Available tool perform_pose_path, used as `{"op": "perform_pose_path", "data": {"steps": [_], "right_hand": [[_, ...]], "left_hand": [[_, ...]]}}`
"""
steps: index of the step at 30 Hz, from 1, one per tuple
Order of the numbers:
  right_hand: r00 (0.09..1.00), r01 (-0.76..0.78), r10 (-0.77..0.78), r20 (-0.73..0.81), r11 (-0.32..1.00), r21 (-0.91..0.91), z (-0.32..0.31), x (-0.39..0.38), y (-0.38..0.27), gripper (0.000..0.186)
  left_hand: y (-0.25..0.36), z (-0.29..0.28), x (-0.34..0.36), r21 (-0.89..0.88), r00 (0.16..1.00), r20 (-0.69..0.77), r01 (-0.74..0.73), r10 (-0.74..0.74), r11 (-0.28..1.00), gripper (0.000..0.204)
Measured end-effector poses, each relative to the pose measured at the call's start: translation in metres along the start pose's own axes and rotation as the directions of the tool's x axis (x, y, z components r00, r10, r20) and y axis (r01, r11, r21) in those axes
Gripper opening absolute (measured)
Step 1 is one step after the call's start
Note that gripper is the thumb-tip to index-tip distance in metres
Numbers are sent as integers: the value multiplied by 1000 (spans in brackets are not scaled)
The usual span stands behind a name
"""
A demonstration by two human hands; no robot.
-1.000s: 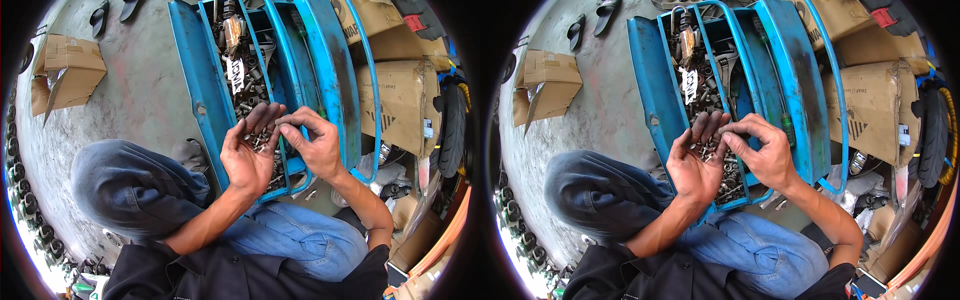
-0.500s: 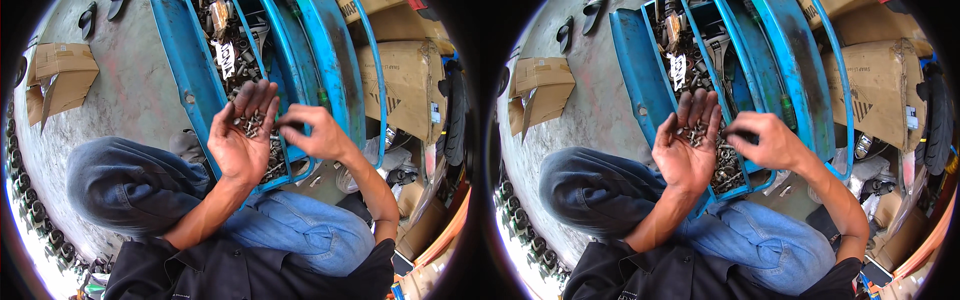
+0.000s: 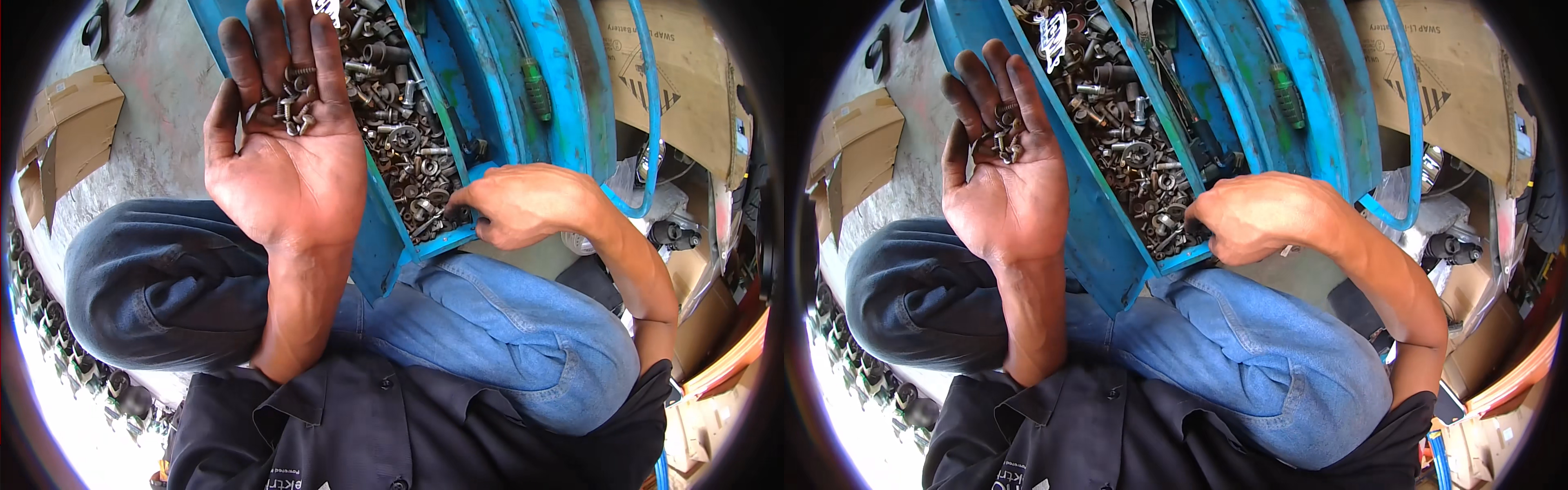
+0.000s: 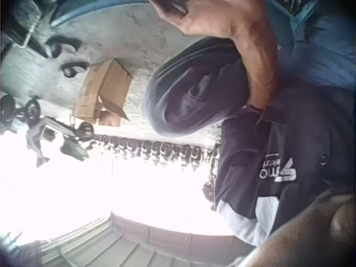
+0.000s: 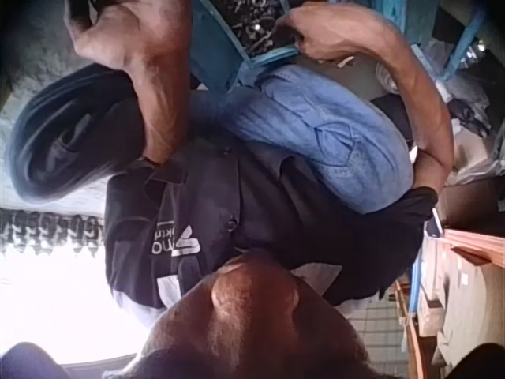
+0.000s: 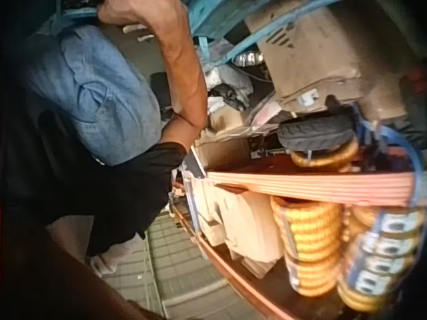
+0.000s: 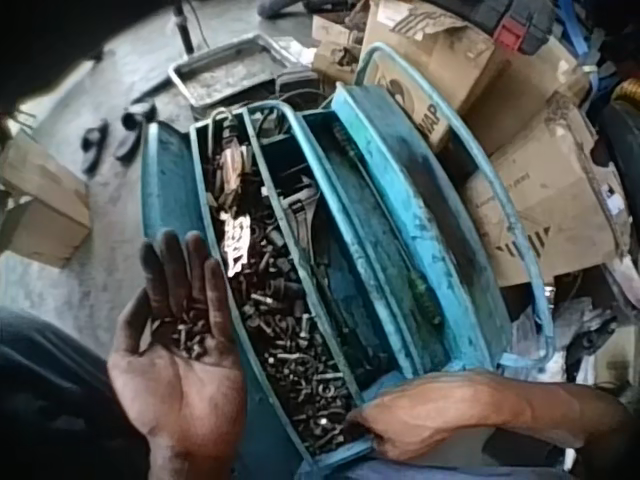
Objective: The person selects several bolts from a toolbox by hand and then attaches a front plastic panel to a scooter, connecting a wiring plug and using a screwdriver to fasten the component.
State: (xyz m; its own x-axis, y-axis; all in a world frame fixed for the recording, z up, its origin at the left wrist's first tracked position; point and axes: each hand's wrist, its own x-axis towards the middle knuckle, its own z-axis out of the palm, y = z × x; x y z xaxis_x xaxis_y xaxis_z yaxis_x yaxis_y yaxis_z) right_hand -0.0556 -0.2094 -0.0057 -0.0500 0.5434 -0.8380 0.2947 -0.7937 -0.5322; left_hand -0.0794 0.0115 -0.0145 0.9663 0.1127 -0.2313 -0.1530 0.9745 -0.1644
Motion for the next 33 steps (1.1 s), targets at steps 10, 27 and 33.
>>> {"op": "perform_pose_path", "data": {"steps": [10, 27, 33], "right_hand": [[999, 50, -49, 10, 997, -55, 1, 2, 3, 52], [835, 157, -207, -511, 978, -139, -4, 1, 7, 61], [724, 128, -247, -645, 966, -226, -6, -1, 4, 45]], "left_hand": [[2, -6, -1, -16, 997, -20, 79, -79, 997, 46], [0, -12, -4, 37, 989, -17, 150, -150, 988, 48], [-1, -10, -5, 50, 986, -35, 162, -161, 986, 47]]}}
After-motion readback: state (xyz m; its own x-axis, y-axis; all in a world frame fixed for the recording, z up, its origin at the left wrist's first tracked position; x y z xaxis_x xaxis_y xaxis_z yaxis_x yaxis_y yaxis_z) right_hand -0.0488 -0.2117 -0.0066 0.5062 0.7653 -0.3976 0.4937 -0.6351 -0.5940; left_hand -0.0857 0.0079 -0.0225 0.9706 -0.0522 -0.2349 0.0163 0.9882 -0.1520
